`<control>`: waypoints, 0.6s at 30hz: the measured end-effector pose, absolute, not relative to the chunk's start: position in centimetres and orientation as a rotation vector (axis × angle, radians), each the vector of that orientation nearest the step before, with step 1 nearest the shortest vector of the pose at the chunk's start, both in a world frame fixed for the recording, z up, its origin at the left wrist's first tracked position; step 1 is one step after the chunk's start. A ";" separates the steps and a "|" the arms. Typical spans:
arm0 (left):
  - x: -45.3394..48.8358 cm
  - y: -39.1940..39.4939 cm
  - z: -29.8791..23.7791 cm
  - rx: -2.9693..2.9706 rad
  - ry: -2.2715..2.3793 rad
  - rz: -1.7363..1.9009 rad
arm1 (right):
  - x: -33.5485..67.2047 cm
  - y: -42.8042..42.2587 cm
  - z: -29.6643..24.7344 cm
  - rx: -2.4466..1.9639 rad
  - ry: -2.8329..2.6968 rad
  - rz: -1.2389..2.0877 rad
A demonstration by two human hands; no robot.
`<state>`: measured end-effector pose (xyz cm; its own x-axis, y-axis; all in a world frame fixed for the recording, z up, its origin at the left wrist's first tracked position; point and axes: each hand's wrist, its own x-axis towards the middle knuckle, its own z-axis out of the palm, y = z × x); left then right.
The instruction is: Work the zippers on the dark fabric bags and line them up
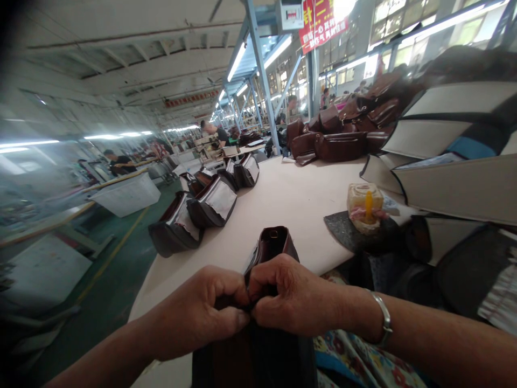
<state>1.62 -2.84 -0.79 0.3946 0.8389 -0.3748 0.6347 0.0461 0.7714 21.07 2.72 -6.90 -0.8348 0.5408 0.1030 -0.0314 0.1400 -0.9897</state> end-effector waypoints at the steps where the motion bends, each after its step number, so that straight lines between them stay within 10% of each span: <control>1: 1.7 -2.9 -0.8 1.674 1.332 0.259 | 21.0 2.7 -7.0 -0.487 -1.986 1.726; 18: 1.4 -3.5 -1.5 1.885 1.255 0.234 | 22.4 2.4 -8.7 -0.064 -2.243 0.714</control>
<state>1.38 -3.49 -1.46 0.4812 0.8310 -0.2791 0.6744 -0.1475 0.7235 22.43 2.38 -8.74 -0.7052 0.2589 0.6601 -0.1704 0.8418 -0.5122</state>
